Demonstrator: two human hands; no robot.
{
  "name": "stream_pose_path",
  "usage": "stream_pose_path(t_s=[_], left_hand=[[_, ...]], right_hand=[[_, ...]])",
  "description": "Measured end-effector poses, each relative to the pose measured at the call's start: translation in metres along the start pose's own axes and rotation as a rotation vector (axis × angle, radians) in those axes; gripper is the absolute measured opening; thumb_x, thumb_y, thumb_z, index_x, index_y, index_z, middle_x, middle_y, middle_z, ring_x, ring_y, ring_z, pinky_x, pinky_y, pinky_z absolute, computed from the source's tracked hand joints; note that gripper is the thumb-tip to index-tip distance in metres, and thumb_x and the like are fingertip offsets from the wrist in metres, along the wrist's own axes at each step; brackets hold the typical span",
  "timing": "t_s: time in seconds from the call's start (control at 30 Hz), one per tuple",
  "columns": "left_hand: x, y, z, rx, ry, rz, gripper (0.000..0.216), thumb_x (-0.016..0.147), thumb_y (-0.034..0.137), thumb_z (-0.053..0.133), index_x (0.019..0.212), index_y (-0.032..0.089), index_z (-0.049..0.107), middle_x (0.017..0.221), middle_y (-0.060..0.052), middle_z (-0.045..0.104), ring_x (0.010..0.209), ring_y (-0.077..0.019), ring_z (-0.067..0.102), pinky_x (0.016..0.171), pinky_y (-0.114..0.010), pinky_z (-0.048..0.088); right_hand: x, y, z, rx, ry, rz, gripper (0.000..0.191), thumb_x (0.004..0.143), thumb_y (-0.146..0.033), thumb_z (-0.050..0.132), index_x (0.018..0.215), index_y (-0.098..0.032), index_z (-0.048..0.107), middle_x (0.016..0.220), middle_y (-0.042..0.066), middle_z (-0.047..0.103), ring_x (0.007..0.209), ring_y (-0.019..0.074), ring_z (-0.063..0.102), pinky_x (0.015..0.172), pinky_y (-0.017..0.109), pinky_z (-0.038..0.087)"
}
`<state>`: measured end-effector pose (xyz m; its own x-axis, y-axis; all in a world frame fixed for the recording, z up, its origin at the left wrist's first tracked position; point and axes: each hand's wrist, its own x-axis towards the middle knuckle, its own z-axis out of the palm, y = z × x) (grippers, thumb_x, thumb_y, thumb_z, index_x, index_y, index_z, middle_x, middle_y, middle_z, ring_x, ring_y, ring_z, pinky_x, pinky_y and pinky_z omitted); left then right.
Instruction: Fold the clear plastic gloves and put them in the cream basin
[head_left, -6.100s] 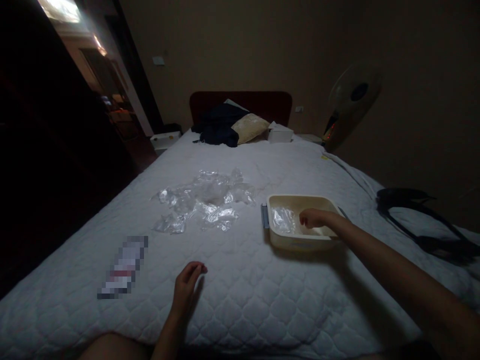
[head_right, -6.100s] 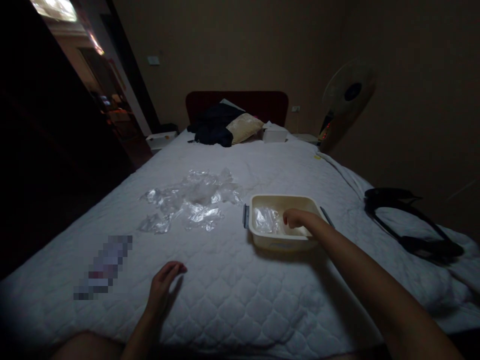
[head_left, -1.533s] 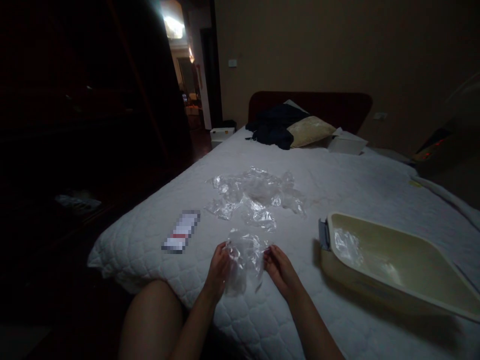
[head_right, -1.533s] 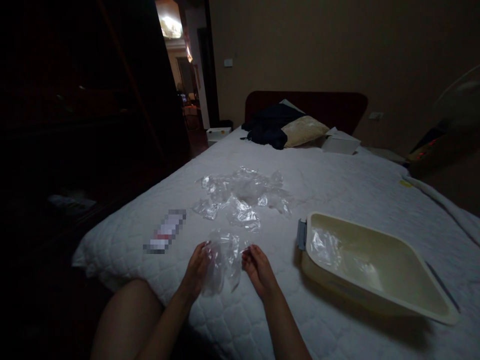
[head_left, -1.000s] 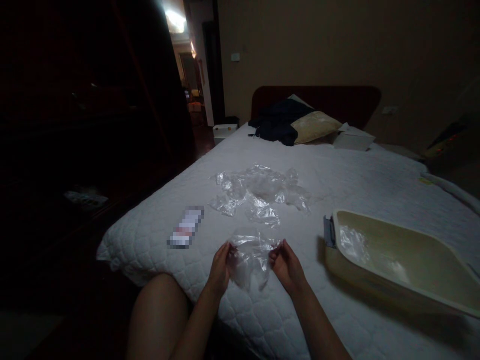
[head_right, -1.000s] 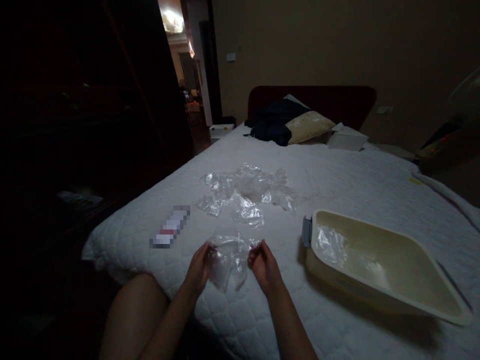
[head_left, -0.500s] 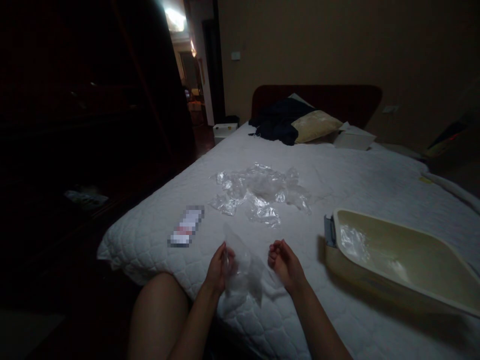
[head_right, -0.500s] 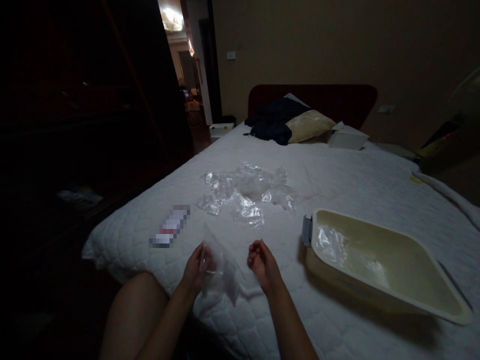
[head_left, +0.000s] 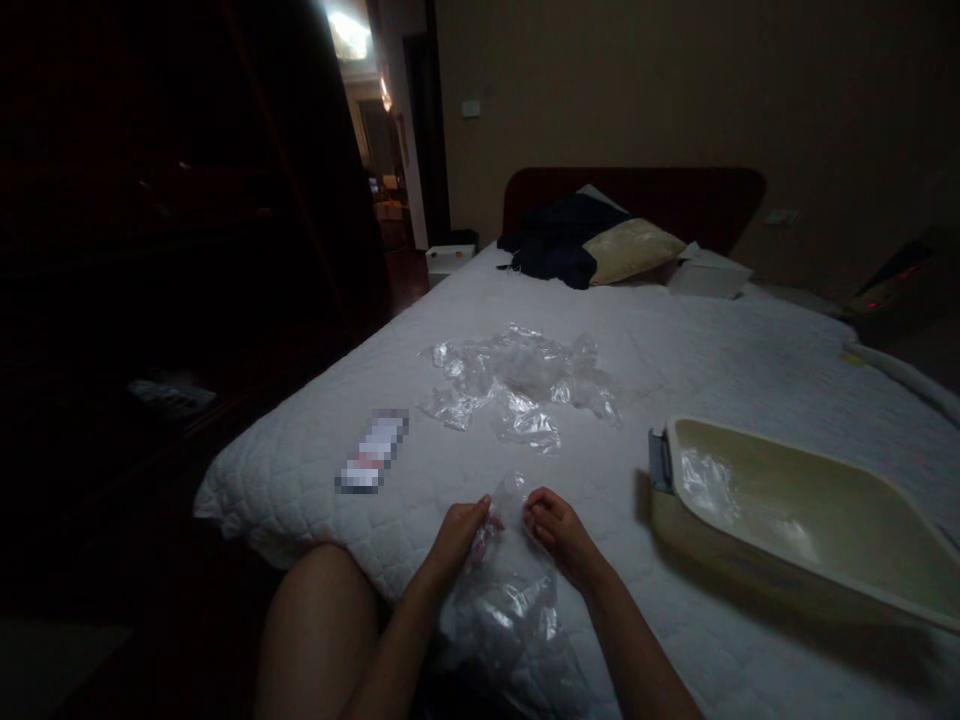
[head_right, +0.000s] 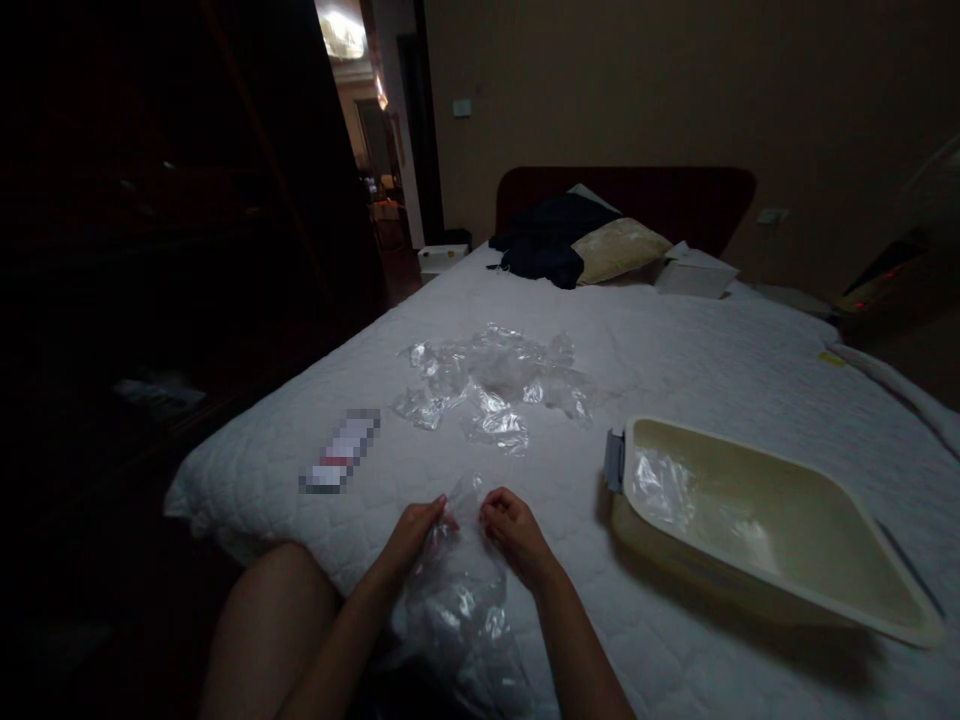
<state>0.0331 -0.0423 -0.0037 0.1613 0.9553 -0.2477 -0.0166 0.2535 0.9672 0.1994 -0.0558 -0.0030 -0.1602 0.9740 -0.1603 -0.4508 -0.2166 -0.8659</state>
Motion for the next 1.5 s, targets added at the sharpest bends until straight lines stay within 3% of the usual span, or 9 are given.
stream_pose_path(t_s=[0.33,0.47,0.67,0.87,1.0,1.17,1.3,1.5], left_hand=[[0.003,-0.002,-0.004,-0.082,-0.013,-0.06,0.052,0.068,0.059,0.051,0.059,0.01,0.066,0.03,0.001,0.043,0.026,-0.0089,0.037,0.034,-0.021,0.021],[0.004,-0.003,-0.004,-0.132,0.002,-0.068,0.051,0.066,0.059,0.053,0.056,0.01,0.064,0.032,0.001,0.045,0.03,-0.0091,0.04,0.037,-0.021,0.025],[0.002,0.0,-0.007,-0.472,-0.04,-0.217,0.048,0.067,0.059,0.05,0.066,0.013,0.062,0.042,0.001,0.051,0.036,-0.0107,0.045,0.039,-0.021,0.033],[-0.002,0.007,-0.014,-0.69,-0.102,-0.063,0.043,0.07,0.049,0.055,0.096,0.015,0.059,0.071,-0.004,0.062,0.067,-0.017,0.059,0.059,-0.027,0.045],[-0.003,0.006,-0.011,-0.637,-0.101,0.013,0.045,0.063,0.031,0.068,0.104,0.019,0.055,0.088,-0.006,0.062,0.083,-0.0185,0.059,0.07,-0.028,0.045],[-0.001,0.005,-0.006,-0.548,-0.044,0.039,0.04,0.061,0.028,0.071,0.097,0.018,0.057,0.085,-0.004,0.062,0.073,-0.0143,0.059,0.063,-0.023,0.045],[0.001,0.001,-0.006,-0.526,0.013,0.033,0.033,0.061,0.03,0.071,0.088,0.016,0.059,0.076,-0.002,0.061,0.067,-0.0116,0.057,0.061,-0.022,0.045],[0.003,-0.002,-0.006,-0.527,0.064,0.018,0.026,0.061,0.035,0.069,0.072,0.015,0.055,0.063,0.002,0.056,0.057,-0.0095,0.054,0.055,-0.022,0.046]], right_hand=[[-0.001,0.004,-0.001,-0.131,0.0,-0.029,0.022,0.061,-0.03,0.071,0.078,-0.019,0.061,0.058,-0.004,0.052,0.05,0.0068,0.041,0.045,0.018,0.026],[-0.001,0.004,0.0,-0.192,-0.015,-0.008,0.017,0.062,-0.029,0.071,0.068,-0.017,0.06,0.053,-0.004,0.049,0.047,0.0058,0.04,0.044,0.018,0.026],[0.001,0.001,-0.001,-0.007,0.097,0.014,0.022,0.062,-0.034,0.07,0.067,-0.019,0.056,0.054,-0.005,0.05,0.046,0.0071,0.043,0.043,0.018,0.031],[0.006,0.003,-0.01,0.159,0.219,-0.023,0.018,0.064,-0.031,0.069,0.066,-0.02,0.055,0.057,-0.005,0.05,0.049,0.0073,0.045,0.045,0.018,0.036],[0.009,0.005,-0.011,0.217,0.306,-0.033,0.018,0.061,-0.031,0.07,0.064,-0.021,0.056,0.059,-0.005,0.053,0.053,0.0091,0.048,0.05,0.02,0.041],[0.006,0.003,-0.008,0.179,0.267,-0.029,0.018,0.064,-0.032,0.068,0.075,-0.023,0.058,0.06,-0.005,0.053,0.051,0.0089,0.047,0.045,0.02,0.038],[0.0,-0.003,-0.005,0.111,0.215,-0.017,0.032,0.064,-0.032,0.066,0.095,-0.026,0.059,0.068,-0.004,0.055,0.055,0.0098,0.049,0.044,0.02,0.037],[-0.003,-0.008,-0.003,0.106,0.156,-0.04,0.031,0.064,-0.028,0.068,0.094,-0.024,0.061,0.07,-0.001,0.058,0.06,0.0106,0.052,0.052,0.021,0.04]])
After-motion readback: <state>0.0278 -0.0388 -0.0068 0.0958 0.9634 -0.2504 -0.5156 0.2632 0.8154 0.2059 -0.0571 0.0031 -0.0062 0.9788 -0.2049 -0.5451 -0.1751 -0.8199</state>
